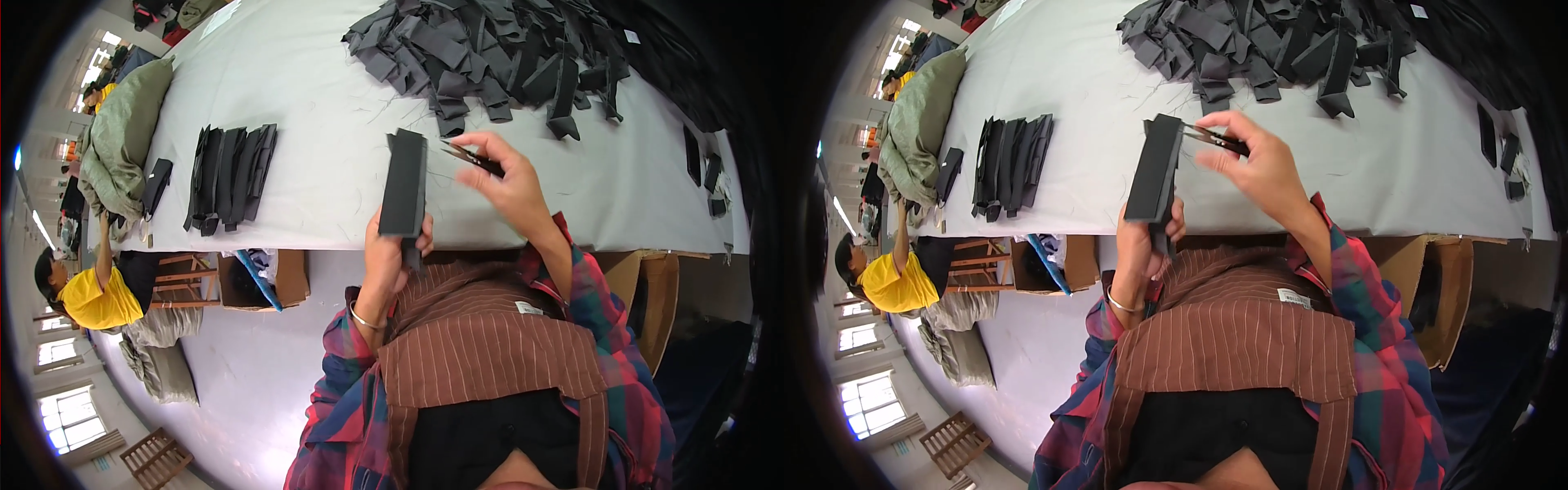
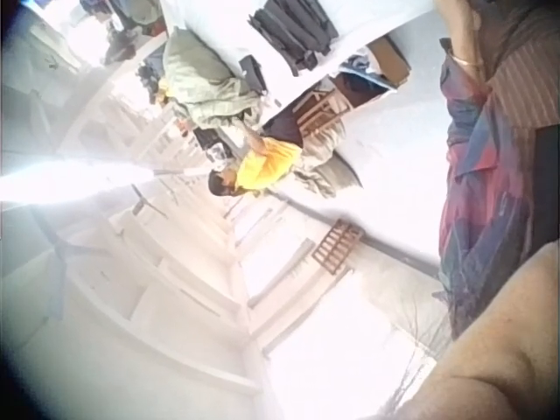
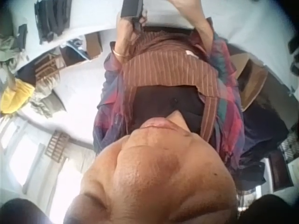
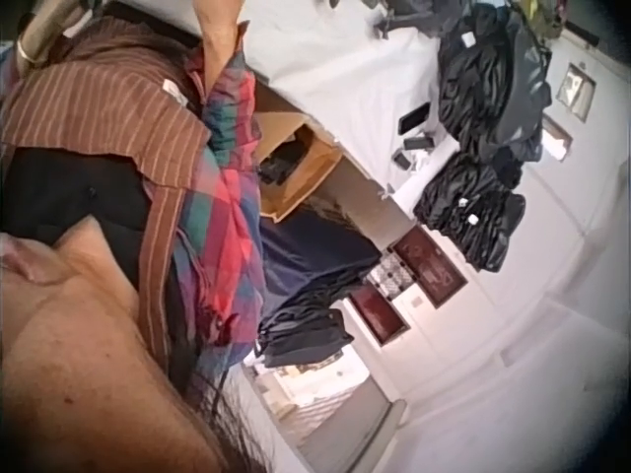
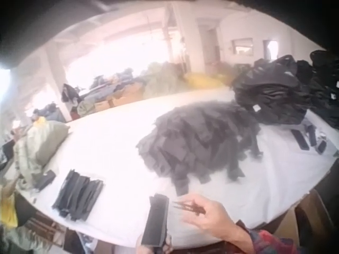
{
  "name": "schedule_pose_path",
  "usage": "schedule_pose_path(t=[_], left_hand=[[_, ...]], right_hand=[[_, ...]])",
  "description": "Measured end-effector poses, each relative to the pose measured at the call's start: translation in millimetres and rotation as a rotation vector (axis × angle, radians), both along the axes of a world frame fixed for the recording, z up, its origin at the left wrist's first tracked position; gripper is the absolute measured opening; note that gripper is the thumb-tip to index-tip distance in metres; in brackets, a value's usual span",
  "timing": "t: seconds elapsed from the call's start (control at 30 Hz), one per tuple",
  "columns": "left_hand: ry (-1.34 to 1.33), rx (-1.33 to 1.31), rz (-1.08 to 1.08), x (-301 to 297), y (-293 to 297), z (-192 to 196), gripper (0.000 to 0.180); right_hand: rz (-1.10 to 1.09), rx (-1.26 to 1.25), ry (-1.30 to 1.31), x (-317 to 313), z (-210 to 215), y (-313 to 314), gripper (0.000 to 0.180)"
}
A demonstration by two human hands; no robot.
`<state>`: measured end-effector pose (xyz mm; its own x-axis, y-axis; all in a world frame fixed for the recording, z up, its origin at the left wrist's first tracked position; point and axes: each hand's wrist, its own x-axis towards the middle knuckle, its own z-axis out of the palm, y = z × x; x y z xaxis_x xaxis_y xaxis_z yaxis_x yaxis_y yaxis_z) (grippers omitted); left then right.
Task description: Trimming excess threads from pre-sewn fabric components using thread snips at a factory workstation.
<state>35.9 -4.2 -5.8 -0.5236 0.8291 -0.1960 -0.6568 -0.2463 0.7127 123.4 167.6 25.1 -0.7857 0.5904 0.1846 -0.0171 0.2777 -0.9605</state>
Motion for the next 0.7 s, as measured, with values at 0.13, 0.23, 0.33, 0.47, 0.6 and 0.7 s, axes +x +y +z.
schedule_pose_path(t=[0.13,0.23,0.33,0.47,0.6,0.7], left_hand=[[0.096,-0.072,0.034,-0.6,10.9,8.6,0.016],[0.148,-0.093,-0.047,0.6,9.9,12.1,0.027],[0.158,-0.073,-0.157,1.5,7.4,23.5,0.037],[0.244,-0.054,-0.252,2.8,9.4,31.3,0.039],[0.322,-0.156,-0.181,1.9,6.4,25.9,0.032],[0.41,-0.244,-0.067,2.7,0.1,25.0,0.023]], right_hand=[[0.22,0.248,0.018,7.2,11.5,-19.4,0.042],[0.257,0.39,0.015,5.8,10.7,-22.8,0.044],[0.233,0.372,0.027,7.5,7.4,-18.2,0.034],[0.047,0.328,0.141,6.2,10.8,-16.5,0.018],[-0.075,0.161,0.136,5.1,14.6,-12.0,0.006],[-0.043,-0.223,0.185,5.9,13.6,-7.5,0.01]])
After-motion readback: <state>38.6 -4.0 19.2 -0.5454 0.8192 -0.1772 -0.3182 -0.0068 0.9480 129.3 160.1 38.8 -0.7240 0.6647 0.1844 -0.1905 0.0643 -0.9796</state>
